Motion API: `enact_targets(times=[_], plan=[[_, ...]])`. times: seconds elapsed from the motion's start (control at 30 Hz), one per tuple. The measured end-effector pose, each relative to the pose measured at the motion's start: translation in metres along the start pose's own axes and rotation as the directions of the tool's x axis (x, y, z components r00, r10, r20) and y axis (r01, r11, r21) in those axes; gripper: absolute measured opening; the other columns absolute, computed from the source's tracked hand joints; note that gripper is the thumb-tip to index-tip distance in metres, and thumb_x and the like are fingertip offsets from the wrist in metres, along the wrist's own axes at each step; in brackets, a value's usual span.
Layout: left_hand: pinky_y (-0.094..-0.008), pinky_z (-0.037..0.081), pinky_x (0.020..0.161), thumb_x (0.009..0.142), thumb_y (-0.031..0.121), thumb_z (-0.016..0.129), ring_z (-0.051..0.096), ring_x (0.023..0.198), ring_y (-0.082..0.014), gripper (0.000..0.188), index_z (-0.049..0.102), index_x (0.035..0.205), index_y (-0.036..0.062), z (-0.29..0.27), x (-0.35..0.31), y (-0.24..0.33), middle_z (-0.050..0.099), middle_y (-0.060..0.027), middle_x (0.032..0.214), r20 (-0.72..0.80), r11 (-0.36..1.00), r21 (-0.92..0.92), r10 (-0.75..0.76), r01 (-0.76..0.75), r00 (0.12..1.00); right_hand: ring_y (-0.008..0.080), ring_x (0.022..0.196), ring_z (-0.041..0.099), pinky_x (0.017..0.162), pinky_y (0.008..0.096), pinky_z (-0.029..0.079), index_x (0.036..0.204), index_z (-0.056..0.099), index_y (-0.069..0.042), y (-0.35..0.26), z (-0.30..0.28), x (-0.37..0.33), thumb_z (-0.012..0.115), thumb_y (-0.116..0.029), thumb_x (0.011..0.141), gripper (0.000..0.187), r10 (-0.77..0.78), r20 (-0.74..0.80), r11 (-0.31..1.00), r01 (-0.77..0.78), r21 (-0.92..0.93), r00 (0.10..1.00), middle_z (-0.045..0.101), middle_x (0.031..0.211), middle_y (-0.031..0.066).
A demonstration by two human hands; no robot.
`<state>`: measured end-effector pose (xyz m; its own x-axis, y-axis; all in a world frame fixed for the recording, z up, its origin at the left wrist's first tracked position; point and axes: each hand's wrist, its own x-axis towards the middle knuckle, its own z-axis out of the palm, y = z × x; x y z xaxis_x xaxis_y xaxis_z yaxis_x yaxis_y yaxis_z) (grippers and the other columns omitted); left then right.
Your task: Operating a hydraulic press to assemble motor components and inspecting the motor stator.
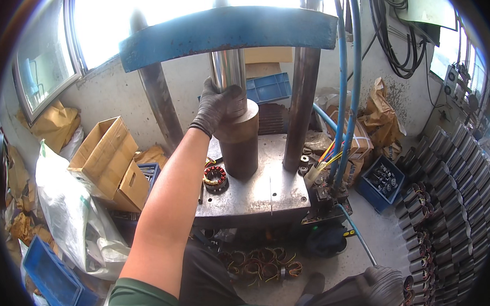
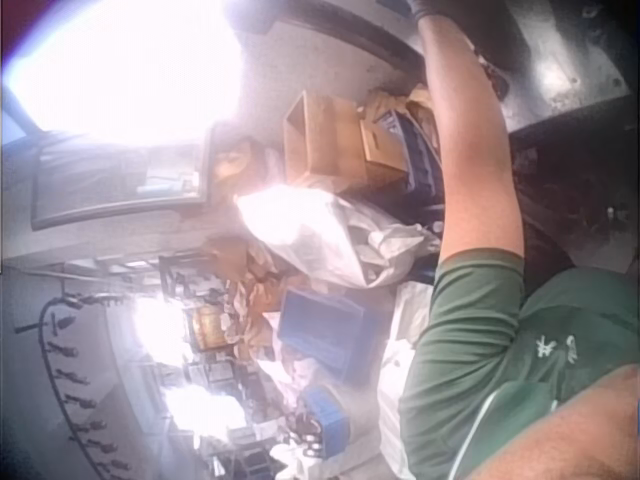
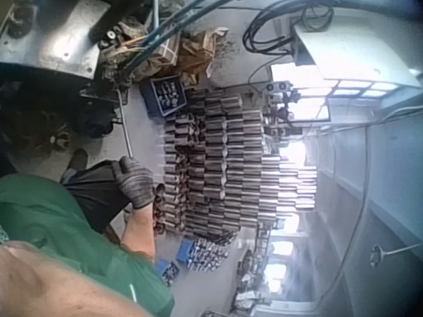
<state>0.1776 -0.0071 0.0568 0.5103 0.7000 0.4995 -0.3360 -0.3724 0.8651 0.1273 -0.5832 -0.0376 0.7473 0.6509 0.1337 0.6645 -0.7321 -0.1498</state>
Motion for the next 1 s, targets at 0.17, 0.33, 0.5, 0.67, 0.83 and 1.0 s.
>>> enact_targets(times=[0.17,0.33,0.5,0.67,0.83,1.0], plan=[[-0.0359,0.058,0.085,0.07,0.028,0.088,0.07,0.096,-0.0208,0.068,0.059,0.125,-0.0004,0.0,0.005,-0.009,0.072,-0.0127,0.107,-0.006,0.998,0.059,0.015,-0.015,1.0,0.0438,0.069,0.066,0.064,0.0497,0.053,0.073,0.07,-0.002,0.0,0.0,0.001,0.076,-0.026,0.077,0.025,0.013,0.019,1.0,-0.013,0.005,1.0,0.064,0.071,0.0238],[-0.0362,0.057,0.088,0.07,0.033,0.09,0.07,0.097,-0.0233,0.075,0.056,0.128,-0.0012,0.001,0.007,-0.012,0.071,-0.0156,0.109,0.001,1.0,-0.012,-0.003,0.003,1.0,0.044,0.068,0.065,0.063,0.0505,0.052,0.072,0.067,-0.002,0.004,0.0,0.0,0.075,-0.025,0.077,0.025,-0.009,0.017,1.0,0.009,0.003,1.0,0.062,0.069,0.0231],[-0.0372,0.057,0.089,0.069,0.031,0.091,0.07,0.098,-0.0242,0.076,0.055,0.128,-0.0021,0.001,0.007,-0.009,0.072,-0.0169,0.108,-0.022,0.999,0.029,-0.017,0.018,1.0,0.0438,0.065,0.062,0.062,0.0509,0.051,0.071,0.064,-0.004,0.012,0.002,-0.001,0.074,-0.024,0.08,0.024,-0.146,-0.002,0.989,0.146,-0.023,0.989,0.06,0.067,0.0214],[-0.0381,0.058,0.088,0.068,0.031,0.092,0.071,0.098,-0.0253,0.076,0.055,0.125,-0.0023,-0.001,0.01,-0.011,0.072,-0.018,0.107,-0.027,0.991,0.116,-0.063,0.066,0.998,0.0416,0.068,0.065,0.064,0.0509,0.053,0.074,0.068,-0.006,0.021,-0.003,0.002,0.072,-0.027,0.082,0.023,-0.218,0.163,0.97,0.232,-0.072,0.962,0.063,0.07,0.0194],[-0.0392,0.058,0.087,0.065,0.032,0.095,0.071,0.098,-0.0265,0.08,0.052,0.123,-0.0025,-0.002,0.017,-0.022,0.072,-0.0193,0.106,-0.012,0.985,0.17,-0.031,0.032,0.999,0.0376,0.076,0.07,0.069,0.0477,0.056,0.088,0.077,-0.01,0.023,-0.011,0.008,0.072,-0.029,0.08,0.021,-0.256,0.271,0.958,0.281,-0.061,0.928,0.071,0.081,0.0151],[-0.0388,0.059,0.088,0.065,0.032,0.095,0.072,0.098,-0.0278,0.082,0.052,0.125,-0.0033,-0.003,0.019,-0.025,0.072,-0.0212,0.106,-0.006,0.983,0.184,-0.02,0.021,1.0,0.0353,0.083,0.073,0.077,0.045,0.059,0.101,0.08,-0.012,0.029,-0.022,0.02,0.067,-0.029,0.081,0.029,-0.228,0.244,0.974,0.219,0.061,0.943,0.074,0.089,0.0127]])
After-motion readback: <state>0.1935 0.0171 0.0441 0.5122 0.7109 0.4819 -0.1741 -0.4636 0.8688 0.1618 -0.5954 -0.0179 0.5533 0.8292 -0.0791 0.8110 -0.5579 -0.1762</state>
